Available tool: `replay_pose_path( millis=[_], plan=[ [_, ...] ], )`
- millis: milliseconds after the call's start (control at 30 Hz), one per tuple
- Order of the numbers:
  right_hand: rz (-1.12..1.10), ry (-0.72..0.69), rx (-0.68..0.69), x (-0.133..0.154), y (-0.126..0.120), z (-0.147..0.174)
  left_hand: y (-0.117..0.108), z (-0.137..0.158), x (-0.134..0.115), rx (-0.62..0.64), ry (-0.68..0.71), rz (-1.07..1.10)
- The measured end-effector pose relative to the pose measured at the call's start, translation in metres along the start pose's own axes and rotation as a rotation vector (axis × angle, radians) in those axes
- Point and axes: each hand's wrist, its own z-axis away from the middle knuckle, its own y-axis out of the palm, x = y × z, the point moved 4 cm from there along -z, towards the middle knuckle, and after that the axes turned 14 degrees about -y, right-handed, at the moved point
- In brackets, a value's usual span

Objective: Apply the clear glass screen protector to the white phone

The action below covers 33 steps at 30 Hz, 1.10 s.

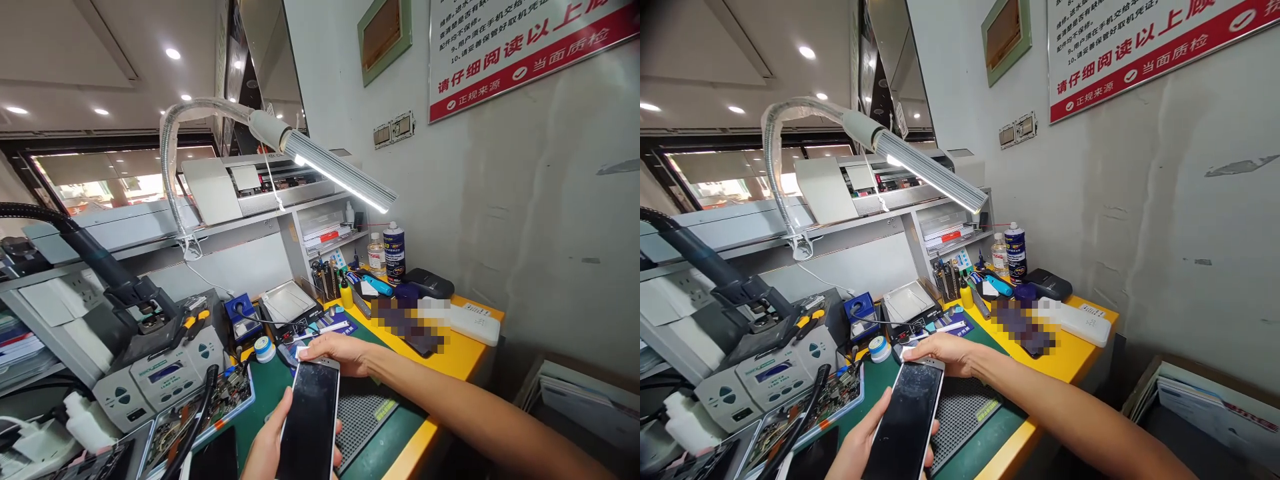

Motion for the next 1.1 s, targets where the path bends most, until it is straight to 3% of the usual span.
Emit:
replay_pose_path(
  millis=[267,433,667,933,1100],
  plan=[
    [0.011,0.007,0.054,0.006,-0.008,0.002,0.001,0.015,-0.011,-0.081,0.126,0.061],
    [0.062,-0.004,0.040,0.007,-0.010,0.004,0.006,0.025,-0.017,-0.241,0.282,0.137],
    [0.067,-0.034,0.088,0.009,-0.007,0.006,0.004,0.028,-0.015,-0.447,0.335,0.077],
    [0.077,0.063,0.174,-0.002,-0.004,0.006,-0.006,0.024,-0.016,-0.465,0.392,0.067],
    [0.144,0.157,0.254,-0.009,0.009,0.011,-0.013,0.027,-0.020,-0.595,0.450,0.053]
  ],
)
